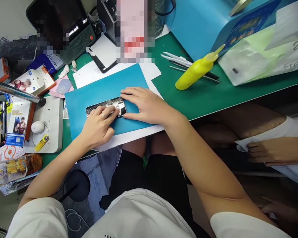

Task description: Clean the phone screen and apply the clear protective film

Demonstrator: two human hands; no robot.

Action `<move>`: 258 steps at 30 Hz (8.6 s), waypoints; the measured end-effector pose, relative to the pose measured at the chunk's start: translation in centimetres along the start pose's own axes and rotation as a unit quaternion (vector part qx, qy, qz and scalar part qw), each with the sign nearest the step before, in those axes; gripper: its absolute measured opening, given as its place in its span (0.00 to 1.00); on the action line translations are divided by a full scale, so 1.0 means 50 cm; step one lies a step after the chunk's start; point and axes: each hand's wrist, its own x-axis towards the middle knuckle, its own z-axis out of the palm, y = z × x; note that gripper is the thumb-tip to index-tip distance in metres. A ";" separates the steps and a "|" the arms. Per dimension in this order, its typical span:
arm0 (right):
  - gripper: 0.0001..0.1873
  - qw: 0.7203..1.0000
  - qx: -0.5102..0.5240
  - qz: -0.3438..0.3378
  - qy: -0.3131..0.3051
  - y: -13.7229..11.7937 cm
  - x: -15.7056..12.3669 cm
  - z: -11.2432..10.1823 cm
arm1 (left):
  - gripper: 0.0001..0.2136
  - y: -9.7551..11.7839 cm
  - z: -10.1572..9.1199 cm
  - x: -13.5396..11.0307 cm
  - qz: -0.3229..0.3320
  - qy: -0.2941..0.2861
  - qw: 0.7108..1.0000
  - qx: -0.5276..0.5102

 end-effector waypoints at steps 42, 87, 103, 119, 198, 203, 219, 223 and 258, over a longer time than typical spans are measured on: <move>0.40 1.000 0.005 0.003 0.011 0.008 -0.001 0.001 | 0.22 -0.079 -0.024 -0.080 -0.139 0.065 0.988 0.011; 0.46 0.998 -0.046 0.027 0.030 -0.008 -0.030 0.005 | 0.43 -0.126 -0.022 -0.075 -0.088 -0.003 0.994 -0.071; 0.49 0.999 -0.011 0.028 0.017 -0.004 -0.027 -0.009 | 0.40 -0.124 0.049 -0.043 -0.077 0.205 0.939 -0.267; 0.48 0.987 -0.079 -0.138 -0.028 -0.132 0.075 -0.014 | 0.54 -0.119 0.068 -0.042 0.019 0.248 0.897 -0.366; 0.53 0.974 -0.084 0.051 0.204 -0.116 0.097 -0.125 | 0.30 -0.138 0.030 -0.056 -0.106 0.174 0.967 -0.153; 0.62 0.986 -0.019 0.021 0.161 -0.037 0.167 -0.028 | 0.30 -0.134 0.029 -0.057 -0.088 0.132 0.975 -0.154; 0.52 0.992 0.039 0.092 0.073 0.118 0.111 0.005 | 0.39 -0.131 -0.003 -0.059 -0.070 0.065 0.992 -0.084; 0.58 0.992 0.037 0.091 0.076 0.134 0.111 0.006 | 0.40 -0.132 -0.002 -0.057 -0.076 0.055 0.992 -0.084; 0.57 0.972 0.113 0.069 0.192 0.018 0.000 0.035 | 0.11 -0.095 -0.023 -0.064 -0.247 0.200 0.947 -0.040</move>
